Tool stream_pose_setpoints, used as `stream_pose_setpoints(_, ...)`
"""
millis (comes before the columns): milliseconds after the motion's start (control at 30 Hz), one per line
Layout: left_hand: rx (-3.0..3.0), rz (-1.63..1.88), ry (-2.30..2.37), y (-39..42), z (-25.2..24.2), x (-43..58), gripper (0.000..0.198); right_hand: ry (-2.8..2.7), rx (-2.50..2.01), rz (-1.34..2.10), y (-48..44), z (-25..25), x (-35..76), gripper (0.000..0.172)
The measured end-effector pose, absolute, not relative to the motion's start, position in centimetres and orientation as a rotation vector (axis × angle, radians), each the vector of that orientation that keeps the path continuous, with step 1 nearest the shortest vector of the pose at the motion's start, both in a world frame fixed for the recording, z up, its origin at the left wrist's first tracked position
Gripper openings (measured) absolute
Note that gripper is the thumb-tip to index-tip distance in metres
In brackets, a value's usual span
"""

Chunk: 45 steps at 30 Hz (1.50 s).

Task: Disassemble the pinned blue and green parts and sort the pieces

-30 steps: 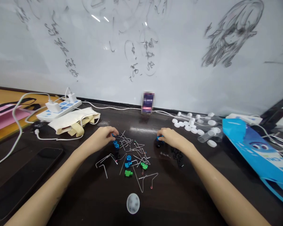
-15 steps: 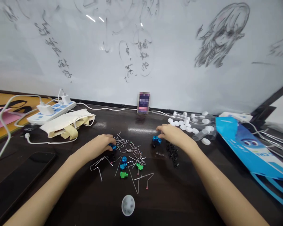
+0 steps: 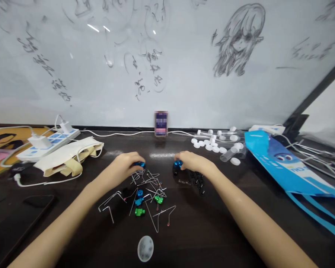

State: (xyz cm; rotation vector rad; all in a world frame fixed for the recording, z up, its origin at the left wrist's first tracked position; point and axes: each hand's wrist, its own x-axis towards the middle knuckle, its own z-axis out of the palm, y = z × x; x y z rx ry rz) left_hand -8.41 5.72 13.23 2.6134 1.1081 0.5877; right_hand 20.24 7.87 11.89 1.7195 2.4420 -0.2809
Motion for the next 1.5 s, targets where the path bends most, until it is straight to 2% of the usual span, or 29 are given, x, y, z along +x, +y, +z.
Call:
stream_pose_setpoints(233, 2.49, 0.573, 0.97, 8.9, 10.6, 1.7, 0.011, 2.41, 1.697, -0.246, 8.0, 12.0, 20.3, 0.036)
stream_pose_setpoints(367, 2.46, 0.562, 0.948, 9.8, 8.7, 3.9, 0.011, 2.413, 1.681, -0.26, 8.1, 12.2, 20.3, 0.033)
stream_pose_setpoints(533, 2.444, 0.58, 1.048, 9.9, 7.5, 4.7, 0.004, 2.427, 1.683, -0.289, 8.2, 12.2, 20.3, 0.037)
stream_pose_setpoints(867, 2.383, 0.67, 1.212, 9.6, 7.2, 5.7, 0.01, 2.445, 1.698, -0.269, 8.0, 12.3, 20.2, 0.037)
stream_pose_setpoints(1267, 2.167, 0.652, 1.234, 10.2, 6.0, 5.4, 0.044, 2.59, 1.592, -0.195, 8.3, 11.6, 20.6, 0.036)
stream_pose_setpoints(1500, 2.044, 0.605, 1.226, 10.5, 6.1, 5.8, 0.036, 2.637, 1.563, -0.221, 8.8, 11.3, 21.0, 0.04)
